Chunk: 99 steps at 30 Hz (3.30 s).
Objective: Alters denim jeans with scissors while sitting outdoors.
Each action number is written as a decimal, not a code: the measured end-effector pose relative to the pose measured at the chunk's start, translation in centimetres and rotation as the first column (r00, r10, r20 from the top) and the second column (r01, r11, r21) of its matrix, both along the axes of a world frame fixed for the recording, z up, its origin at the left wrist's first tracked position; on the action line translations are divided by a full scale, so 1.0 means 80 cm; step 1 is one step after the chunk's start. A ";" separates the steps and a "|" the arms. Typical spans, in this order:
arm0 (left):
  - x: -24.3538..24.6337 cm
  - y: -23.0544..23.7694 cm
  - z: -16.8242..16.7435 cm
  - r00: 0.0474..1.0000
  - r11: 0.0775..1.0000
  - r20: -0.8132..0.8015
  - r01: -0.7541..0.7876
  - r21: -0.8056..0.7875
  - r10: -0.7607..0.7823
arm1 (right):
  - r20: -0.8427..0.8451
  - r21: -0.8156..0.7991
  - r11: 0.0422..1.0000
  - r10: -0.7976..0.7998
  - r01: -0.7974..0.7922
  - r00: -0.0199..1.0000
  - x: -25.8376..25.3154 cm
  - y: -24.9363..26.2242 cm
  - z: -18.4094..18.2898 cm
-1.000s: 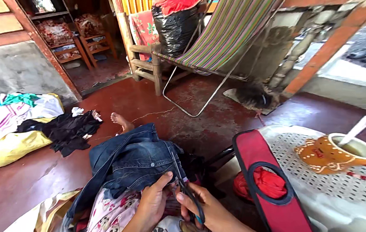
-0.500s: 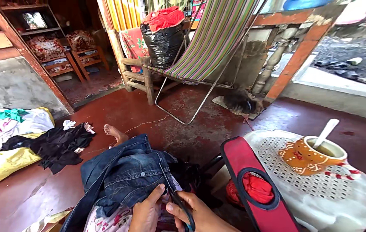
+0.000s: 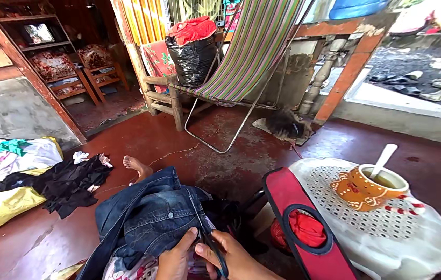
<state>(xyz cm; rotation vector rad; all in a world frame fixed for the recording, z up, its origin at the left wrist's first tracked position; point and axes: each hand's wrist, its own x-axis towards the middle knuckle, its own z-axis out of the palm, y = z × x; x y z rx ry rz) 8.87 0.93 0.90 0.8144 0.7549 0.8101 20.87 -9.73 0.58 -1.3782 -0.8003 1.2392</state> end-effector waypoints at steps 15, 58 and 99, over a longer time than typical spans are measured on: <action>0.020 0.012 0.001 0.992 0.995 -0.084 -0.098 -0.020 0.096 | 0.171 0.016 0.998 0.053 -0.056 0.984 0.006 0.006 -0.010; 0.004 0.007 0.004 0.995 0.996 -0.041 -0.089 -0.007 0.088 | 0.064 0.060 0.996 0.060 -0.064 0.996 -0.009 0.018 -0.007; 0.008 0.009 0.005 0.995 0.996 -0.071 -0.075 -0.053 0.071 | -0.027 0.058 0.993 0.104 -0.102 0.994 -0.002 0.024 -0.002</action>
